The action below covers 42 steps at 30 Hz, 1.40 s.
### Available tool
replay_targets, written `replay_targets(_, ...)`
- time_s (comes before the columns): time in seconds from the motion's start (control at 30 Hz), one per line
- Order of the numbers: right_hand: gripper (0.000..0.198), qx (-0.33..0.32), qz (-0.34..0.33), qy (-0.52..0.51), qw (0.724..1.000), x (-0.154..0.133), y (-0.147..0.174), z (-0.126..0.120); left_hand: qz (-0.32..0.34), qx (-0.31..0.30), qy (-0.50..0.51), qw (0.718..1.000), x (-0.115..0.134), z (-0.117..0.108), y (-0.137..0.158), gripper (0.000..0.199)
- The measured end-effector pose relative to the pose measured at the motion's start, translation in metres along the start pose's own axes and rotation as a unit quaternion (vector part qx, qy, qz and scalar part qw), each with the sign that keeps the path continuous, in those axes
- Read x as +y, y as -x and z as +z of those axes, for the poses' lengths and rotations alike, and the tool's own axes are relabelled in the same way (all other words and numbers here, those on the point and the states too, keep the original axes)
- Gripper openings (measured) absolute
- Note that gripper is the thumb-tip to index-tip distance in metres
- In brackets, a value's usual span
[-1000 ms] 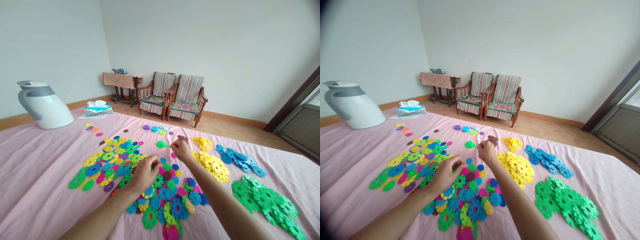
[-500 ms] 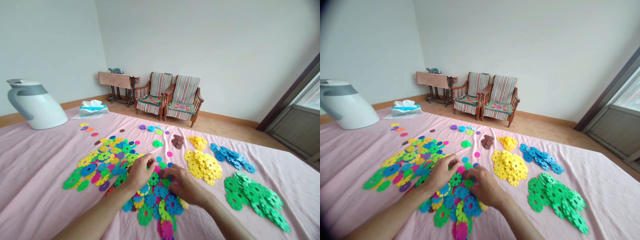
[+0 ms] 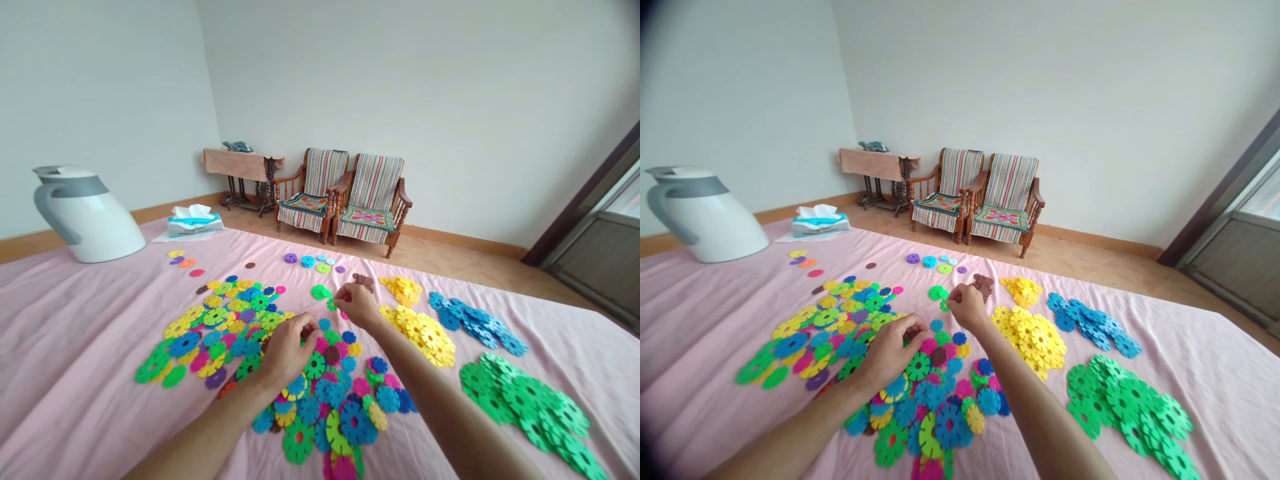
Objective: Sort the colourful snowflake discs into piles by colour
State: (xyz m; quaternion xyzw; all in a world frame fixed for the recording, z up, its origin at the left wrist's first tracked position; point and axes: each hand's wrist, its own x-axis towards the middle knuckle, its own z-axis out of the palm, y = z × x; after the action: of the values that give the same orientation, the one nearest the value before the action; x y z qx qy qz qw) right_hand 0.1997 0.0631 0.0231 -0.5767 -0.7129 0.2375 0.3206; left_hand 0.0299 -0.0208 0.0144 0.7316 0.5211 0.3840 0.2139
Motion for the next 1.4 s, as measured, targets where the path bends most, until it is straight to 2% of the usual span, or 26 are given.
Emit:
replay_targets(0.13,0.012,0.028,0.021,0.021,0.999,0.001,-0.021,0.017,-0.004,0.000,-0.003,1.000,-0.001,0.001,0.001,0.010)
replay_targets(0.23,0.019,0.036,0.025,0.037,0.998,0.004,-0.023,0.016,-0.002,-0.001,-0.005,1.000,-0.001,0.001,0.001,0.011)
replay_targets(0.43,0.016,-0.004,-0.025,0.098,0.995,0.021,0.003,-0.004,0.002,-0.001,-0.009,1.000,-0.002,0.002,0.001,0.010)
replay_targets(0.57,0.019,-0.029,-0.059,0.142,0.988,0.030,0.021,-0.007,0.006,0.000,-0.012,1.000,-0.003,0.002,0.000,0.011)
replay_targets(0.83,0.021,0.020,-0.055,0.195,0.979,0.026,0.028,-0.010,0.007,0.000,-0.009,1.000,-0.003,0.000,-0.001,0.011)
replay_targets(0.93,0.019,0.028,-0.065,0.187,0.980,0.023,0.050,-0.017,0.009,-0.002,-0.009,1.000,0.000,0.000,0.001,0.012)
replay_targets(1.07,0.018,0.040,-0.077,0.133,0.987,0.026,0.100,-0.027,0.020,-0.010,-0.021,1.000,0.004,-0.008,-0.001,0.011)
replay_targets(1.17,0.019,0.046,-0.072,0.094,0.992,0.033,0.136,-0.033,0.043,-0.034,-0.098,0.994,-0.002,-0.023,-0.018,0.016)
replay_targets(1.23,0.021,0.061,-0.066,0.082,0.993,0.039,0.152,-0.035,0.035,-0.044,-0.224,0.973,-0.013,-0.034,-0.036,0.022)
replay_targets(1.4,0.022,0.099,-0.067,0.061,0.991,0.049,0.167,-0.033,-0.016,-0.033,-0.335,0.941,-0.046,-0.048,-0.077,0.014)
